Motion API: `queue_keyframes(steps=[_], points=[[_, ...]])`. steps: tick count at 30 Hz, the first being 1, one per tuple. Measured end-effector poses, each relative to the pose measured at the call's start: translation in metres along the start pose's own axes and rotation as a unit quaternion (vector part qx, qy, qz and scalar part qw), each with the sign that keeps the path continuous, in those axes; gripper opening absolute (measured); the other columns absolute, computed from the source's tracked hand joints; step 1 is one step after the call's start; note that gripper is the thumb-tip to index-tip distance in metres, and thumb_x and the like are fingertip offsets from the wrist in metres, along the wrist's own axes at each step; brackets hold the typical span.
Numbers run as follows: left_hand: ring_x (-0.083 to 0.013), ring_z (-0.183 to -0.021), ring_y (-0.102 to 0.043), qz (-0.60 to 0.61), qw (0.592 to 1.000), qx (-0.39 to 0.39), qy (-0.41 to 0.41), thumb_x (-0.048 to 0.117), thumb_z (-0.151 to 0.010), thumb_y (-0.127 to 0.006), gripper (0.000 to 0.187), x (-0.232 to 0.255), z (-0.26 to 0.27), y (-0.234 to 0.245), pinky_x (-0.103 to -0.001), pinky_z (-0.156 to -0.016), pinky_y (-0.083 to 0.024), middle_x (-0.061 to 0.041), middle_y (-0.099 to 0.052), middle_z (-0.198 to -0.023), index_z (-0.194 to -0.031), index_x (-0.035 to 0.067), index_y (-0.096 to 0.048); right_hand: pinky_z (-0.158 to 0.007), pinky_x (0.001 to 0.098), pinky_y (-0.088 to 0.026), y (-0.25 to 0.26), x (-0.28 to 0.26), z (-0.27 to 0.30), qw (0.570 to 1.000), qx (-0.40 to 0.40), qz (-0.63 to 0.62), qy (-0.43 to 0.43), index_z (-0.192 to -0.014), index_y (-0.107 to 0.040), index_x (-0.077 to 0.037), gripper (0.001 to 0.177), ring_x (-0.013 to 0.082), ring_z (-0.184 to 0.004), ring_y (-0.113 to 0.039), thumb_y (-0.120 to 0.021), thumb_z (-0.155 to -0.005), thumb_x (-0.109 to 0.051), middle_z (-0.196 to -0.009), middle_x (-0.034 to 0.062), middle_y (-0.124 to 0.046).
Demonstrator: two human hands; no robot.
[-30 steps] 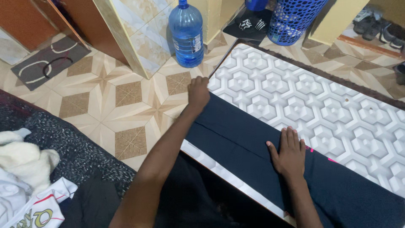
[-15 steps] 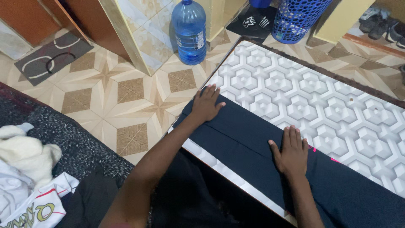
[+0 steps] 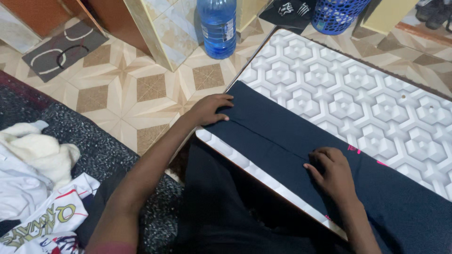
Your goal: The person folds a navy blue t-shirt by bringing the sides in, folding it in half, and then placing it inside an open suitcase on a bed.
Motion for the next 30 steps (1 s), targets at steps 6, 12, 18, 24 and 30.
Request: queue_keyframes(steps=[6, 12, 18, 24, 30], points=[[-0.0296, -0.11, -0.067, -0.014, 0.994, 0.108, 0.024, 0.007, -0.093, -0.066, 0.011, 0.017, 0.024, 0.011, -0.042, -0.091, -0.052, -0.008, -0.071, -0.113, -0.103, 0.004, -0.069, -0.085, 0.0439, -0.05, 0.0, -0.007, 0.007, 0.999, 0.024, 0.041, 0.005, -0.095, -0.077, -0.007, 0.011, 0.0325, -0.094, -0.063, -0.071, -0.086, -0.011, -0.093, 0.0105, -0.07], [-0.0319, -0.095, -0.066, 0.029, 0.982, 0.185, 0.004, 0.001, -0.095, -0.059, 0.006, 0.028, 0.034, 0.019, -0.044, -0.081, -0.052, -0.011, -0.068, -0.097, -0.1, 0.003, -0.063, -0.085, 0.0438, -0.05, -0.008, 0.01, 0.019, 0.997, 0.067, 0.025, 0.009, -0.097, -0.075, -0.007, 0.015, 0.0326, -0.094, -0.063, -0.066, -0.087, -0.002, -0.093, 0.0111, -0.067], [-0.0341, -0.096, -0.065, 0.009, 0.991, 0.131, 0.011, 0.017, -0.091, -0.07, 0.014, 0.023, 0.031, 0.019, -0.046, -0.083, -0.051, -0.013, -0.069, -0.094, -0.09, 0.003, -0.065, -0.082, 0.0444, -0.05, -0.007, 0.005, 0.015, 0.998, 0.047, 0.035, -0.012, -0.095, -0.075, -0.007, 0.01, 0.0323, -0.089, -0.062, -0.072, -0.088, -0.015, -0.088, 0.0111, -0.066], [-0.0358, -0.102, -0.066, 0.027, 0.985, 0.168, -0.007, 0.031, -0.097, -0.068, 0.027, 0.029, -0.019, -0.016, -0.047, -0.089, -0.052, -0.015, -0.071, -0.103, -0.1, 0.004, -0.07, -0.093, 0.0439, -0.051, -0.005, 0.006, -0.009, 0.995, 0.097, 0.013, 0.017, -0.109, -0.071, -0.004, 0.028, 0.0351, -0.105, -0.064, -0.074, -0.09, -0.025, -0.108, 0.0144, -0.069], [-0.0337, -0.146, -0.039, -0.077, 0.992, 0.094, -0.02, 0.049, -0.096, -0.058, 0.067, 0.083, -0.102, -0.11, -0.051, -0.116, -0.032, -0.018, -0.047, -0.152, -0.144, 0.004, -0.05, -0.11, 0.0527, -0.04, -0.056, 0.033, -0.059, 0.994, 0.075, 0.075, -0.011, -0.144, -0.051, 0.006, 0.075, 0.0436, -0.135, -0.048, -0.067, -0.092, -0.046, -0.146, 0.0275, -0.052]])
Point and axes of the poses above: each hand's wrist, its own z-axis away from the middle knuckle, its own y-axis out of the back of the hand, x = y × z, the point moved 3 cm from there along -z, towards the middle knuckle
